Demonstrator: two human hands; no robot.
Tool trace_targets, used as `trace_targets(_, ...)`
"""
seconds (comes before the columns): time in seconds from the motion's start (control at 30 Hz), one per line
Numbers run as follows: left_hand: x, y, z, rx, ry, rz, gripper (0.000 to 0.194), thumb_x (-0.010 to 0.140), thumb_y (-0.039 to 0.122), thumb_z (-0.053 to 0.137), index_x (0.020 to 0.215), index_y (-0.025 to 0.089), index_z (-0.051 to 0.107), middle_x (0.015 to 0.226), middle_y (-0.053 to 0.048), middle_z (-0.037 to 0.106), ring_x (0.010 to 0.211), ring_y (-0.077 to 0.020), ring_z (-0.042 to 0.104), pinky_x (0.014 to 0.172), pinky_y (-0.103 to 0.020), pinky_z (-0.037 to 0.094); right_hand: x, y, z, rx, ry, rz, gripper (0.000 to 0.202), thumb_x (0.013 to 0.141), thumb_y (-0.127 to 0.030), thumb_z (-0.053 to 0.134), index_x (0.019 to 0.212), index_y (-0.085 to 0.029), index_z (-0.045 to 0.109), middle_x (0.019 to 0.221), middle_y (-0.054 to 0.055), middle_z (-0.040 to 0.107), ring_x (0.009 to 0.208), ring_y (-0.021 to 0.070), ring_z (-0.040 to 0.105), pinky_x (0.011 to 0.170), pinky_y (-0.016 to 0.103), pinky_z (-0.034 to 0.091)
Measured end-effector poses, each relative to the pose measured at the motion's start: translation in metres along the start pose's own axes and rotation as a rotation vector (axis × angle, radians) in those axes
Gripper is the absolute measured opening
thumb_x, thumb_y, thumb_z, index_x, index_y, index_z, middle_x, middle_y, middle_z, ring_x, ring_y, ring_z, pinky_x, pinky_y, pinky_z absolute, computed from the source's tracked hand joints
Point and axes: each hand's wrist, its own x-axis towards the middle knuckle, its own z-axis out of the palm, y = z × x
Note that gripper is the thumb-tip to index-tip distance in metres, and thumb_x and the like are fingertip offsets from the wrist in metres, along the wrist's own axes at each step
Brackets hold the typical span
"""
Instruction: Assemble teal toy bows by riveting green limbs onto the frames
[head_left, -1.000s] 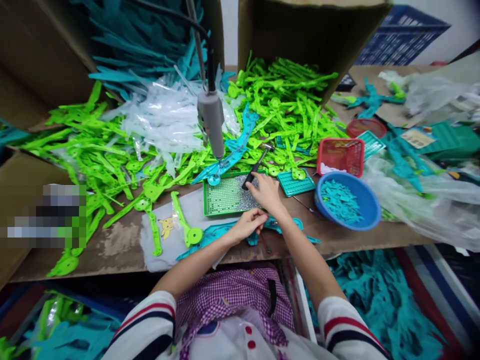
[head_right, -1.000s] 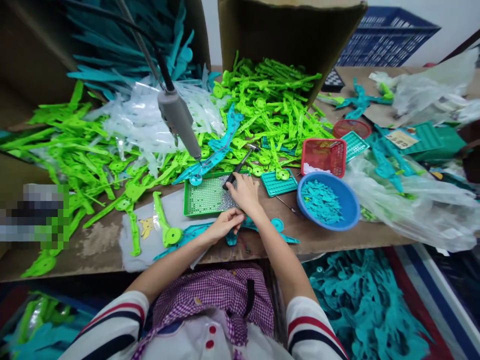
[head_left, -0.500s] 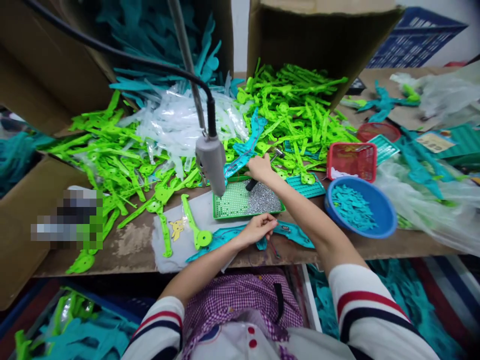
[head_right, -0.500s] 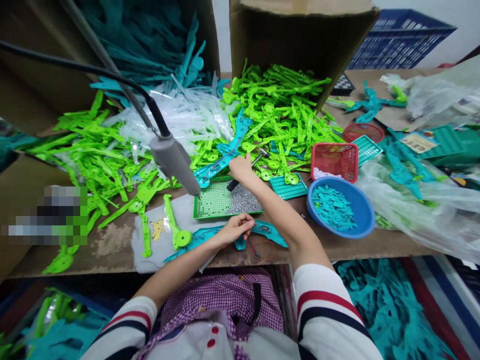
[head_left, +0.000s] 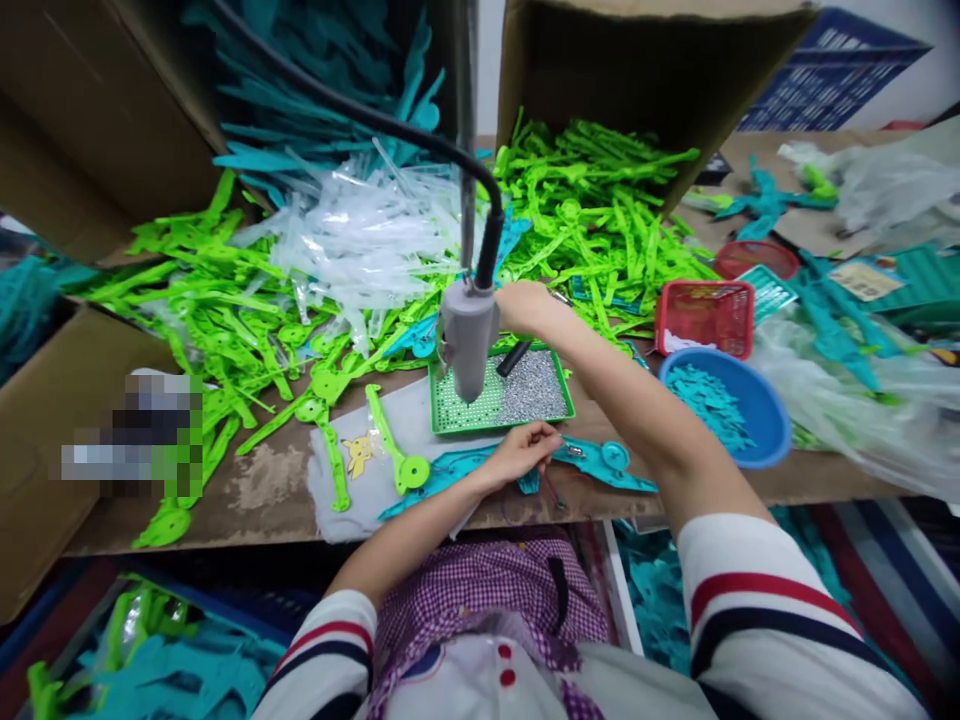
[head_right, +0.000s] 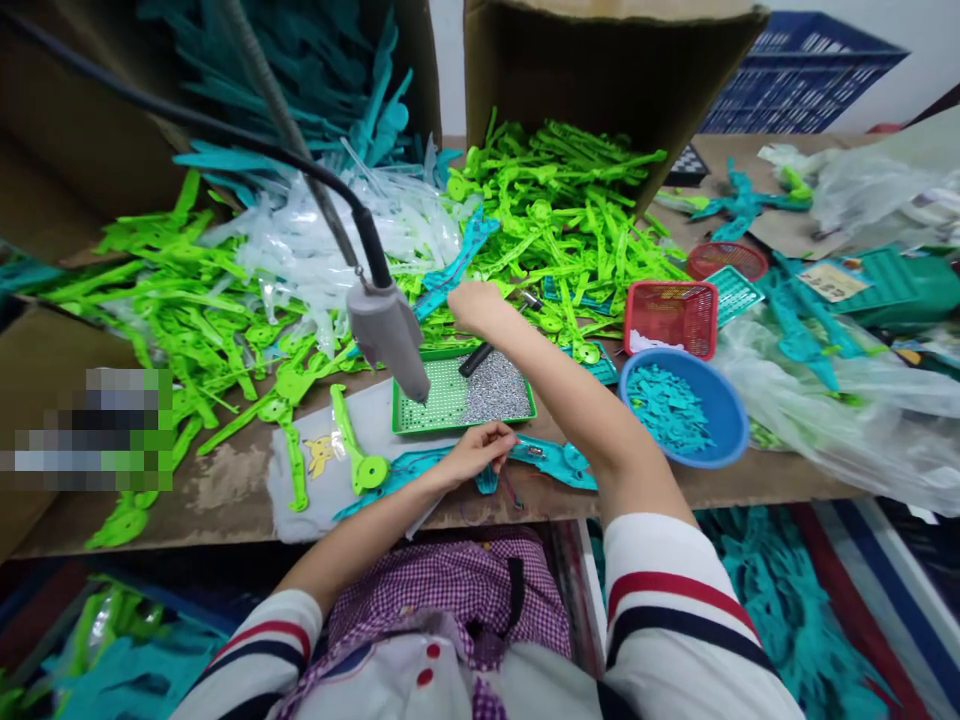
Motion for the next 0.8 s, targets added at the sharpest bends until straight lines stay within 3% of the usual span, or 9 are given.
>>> trace_targets(0.1, -0.006, 0.004, 0.003, 0.088, -0.008, 0.023, 0.049, 0.082, 0.066, 0.063, 0.085, 0.018, 0.058, 0.059, 0.006, 0.051, 0.051, -0.0094, 0.048, 0.055, -0.024, 0.038, -0.028, 0.022, 0.0, 0.005, 0.074, 0.079, 0.023, 0.079, -0.028, 0.073, 0.094, -0.011, 0.075, 0.091, 0.016, 0.072, 0.091, 0.0286, 0.066, 0.081, 0.044, 0.049)
trace_targets(0.2, -0.015, 0.009, 0.004, 0.295, 0.02, 0.13, 0.036, 0.092, 0.055, 0.056, 0.086, 0.019, 0.063, 0.069, 0.001, 0.06, 0.064, -0.0134, 0.054, 0.063, -0.026, 0.04, -0.073, 0.042, -0.006, 0.028, 0.125, 0.191, 0.031, 0.082, -0.043, 0.072, 0.087, -0.013, 0.075, 0.084, 0.015, 0.071, 0.089, 0.0296, 0.065, 0.082, 0.047, 0.048)
trace_targets(0.27, -0.019, 0.012, 0.003, 0.438, 0.036, 0.238, 0.031, 0.097, 0.046, 0.051, 0.09, 0.02, 0.065, 0.083, -0.003, 0.067, 0.077, -0.0168, 0.06, 0.073, -0.028, 0.044, -0.12, 0.049, -0.011, 0.071, 0.165, 0.273, 0.04, 0.086, -0.053, 0.065, 0.09, -0.014, 0.074, 0.082, 0.013, 0.07, 0.087, 0.0298, 0.066, 0.082, 0.047, 0.047)
trace_targets(0.37, -0.02, 0.011, -0.001, 0.633, 0.001, 0.378, 0.028, 0.1, 0.039, 0.046, 0.097, 0.02, 0.066, 0.101, -0.009, 0.072, 0.098, -0.0227, 0.065, 0.09, -0.035, 0.046, -0.214, 0.052, -0.005, 0.155, 0.256, 0.434, 0.047, 0.093, -0.056, 0.049, 0.113, -0.019, 0.071, 0.083, 0.01, 0.072, 0.081, 0.0268, 0.067, 0.075, 0.039, 0.046)
trace_targets(0.47, -0.018, 0.004, 0.0, 0.791, -0.078, 0.447, 0.023, 0.1, 0.031, 0.046, 0.1, 0.02, 0.066, 0.12, -0.014, 0.071, 0.119, -0.0269, 0.062, 0.105, -0.045, 0.04, -0.304, 0.053, 0.025, 0.247, 0.125, 0.688, 0.048, 0.089, -0.061, 0.048, 0.11, -0.025, 0.072, 0.075, 0.006, 0.074, 0.072, 0.027, 0.068, 0.063, 0.034, 0.043)
trace_targets(0.53, -0.017, -0.002, 0.002, 0.837, -0.098, 0.44, 0.021, 0.099, 0.027, 0.046, 0.1, 0.02, 0.066, 0.131, -0.014, 0.068, 0.128, -0.0272, 0.058, 0.111, -0.049, 0.036, -0.34, 0.055, 0.05, 0.22, 0.073, 0.825, 0.046, 0.087, -0.062, 0.05, 0.104, -0.026, 0.074, 0.08, 0.008, 0.076, 0.074, 0.0286, 0.069, 0.062, 0.034, 0.042)
trace_targets(0.63, -0.017, -0.008, 0.006, 0.867, -0.075, 0.393, 0.02, 0.098, 0.026, 0.046, 0.098, 0.02, 0.065, 0.133, -0.015, 0.066, 0.129, -0.0269, 0.058, 0.112, -0.051, 0.035, -0.348, 0.056, 0.077, 0.212, 0.074, 0.907, 0.046, 0.088, -0.059, 0.05, 0.107, -0.025, 0.075, 0.09, 0.011, 0.078, 0.078, 0.0292, 0.07, 0.065, 0.035, 0.043)
trace_targets(0.8, -0.015, -0.01, 0.006, 0.946, -0.103, 0.351, 0.02, 0.099, 0.026, 0.046, 0.102, 0.02, 0.064, 0.133, -0.014, 0.066, 0.128, -0.026, 0.057, 0.111, -0.049, 0.034, -0.307, 0.058, 0.085, 0.254, 0.146, 0.956, 0.043, 0.089, -0.052, 0.051, 0.109, -0.023, 0.075, 0.095, 0.013, 0.077, 0.083, 0.0286, 0.069, 0.071, 0.036, 0.046)
